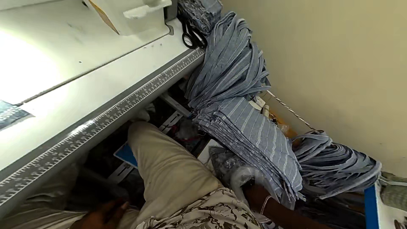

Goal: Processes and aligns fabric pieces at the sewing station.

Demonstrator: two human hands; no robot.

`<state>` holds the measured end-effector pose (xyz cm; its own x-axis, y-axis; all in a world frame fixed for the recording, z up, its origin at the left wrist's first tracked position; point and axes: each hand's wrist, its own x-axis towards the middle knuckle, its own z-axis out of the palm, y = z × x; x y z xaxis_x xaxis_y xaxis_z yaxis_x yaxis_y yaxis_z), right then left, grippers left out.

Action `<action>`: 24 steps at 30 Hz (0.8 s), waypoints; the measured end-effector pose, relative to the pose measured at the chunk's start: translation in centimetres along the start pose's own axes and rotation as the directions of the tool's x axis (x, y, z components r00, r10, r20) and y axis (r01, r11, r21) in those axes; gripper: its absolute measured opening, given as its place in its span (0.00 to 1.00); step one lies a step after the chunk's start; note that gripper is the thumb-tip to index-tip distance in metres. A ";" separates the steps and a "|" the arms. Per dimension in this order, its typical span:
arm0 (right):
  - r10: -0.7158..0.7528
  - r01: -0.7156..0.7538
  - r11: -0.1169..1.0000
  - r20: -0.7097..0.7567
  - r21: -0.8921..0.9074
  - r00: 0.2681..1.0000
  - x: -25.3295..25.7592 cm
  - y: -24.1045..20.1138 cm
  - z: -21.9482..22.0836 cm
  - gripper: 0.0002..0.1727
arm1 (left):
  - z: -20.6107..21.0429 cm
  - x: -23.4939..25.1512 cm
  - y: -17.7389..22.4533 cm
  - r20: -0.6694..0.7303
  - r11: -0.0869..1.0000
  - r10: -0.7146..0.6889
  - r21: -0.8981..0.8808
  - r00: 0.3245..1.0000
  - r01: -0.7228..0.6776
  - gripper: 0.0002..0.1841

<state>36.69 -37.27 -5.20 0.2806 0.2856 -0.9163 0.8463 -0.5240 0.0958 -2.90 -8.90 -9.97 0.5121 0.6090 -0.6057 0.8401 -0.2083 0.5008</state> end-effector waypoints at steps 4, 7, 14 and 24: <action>-0.022 0.021 1.000 -0.002 -0.022 1.000 -0.4 0.9 -1.2 0.19 | -0.2 -1.2 1.1 -0.073 0.999 0.035 0.029 0.997 -0.033 0.26; 0.069 -0.064 0.993 0.048 -0.102 0.996 -1.6 0.1 -3.3 0.16 | 0.4 -0.9 0.2 -0.103 0.998 0.060 -0.025 0.993 -0.063 0.26; 0.056 -0.045 0.986 0.067 -0.158 0.996 -1.1 1.6 -3.0 0.16 | 0.2 -0.1 -0.4 -0.063 0.997 0.013 -0.078 0.998 -0.018 0.26; -0.188 0.167 0.980 0.242 0.104 0.952 -9.8 -0.1 -16.6 0.18 | -0.9 -1.7 4.3 -0.039 0.975 0.136 -0.171 0.990 -0.140 0.27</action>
<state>41.32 -26.71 10.21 -0.0012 0.1761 -0.9844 0.8295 -0.5496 -0.0993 -0.28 -10.15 -6.25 0.6139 0.6048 -0.5074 0.7167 -0.1575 0.6793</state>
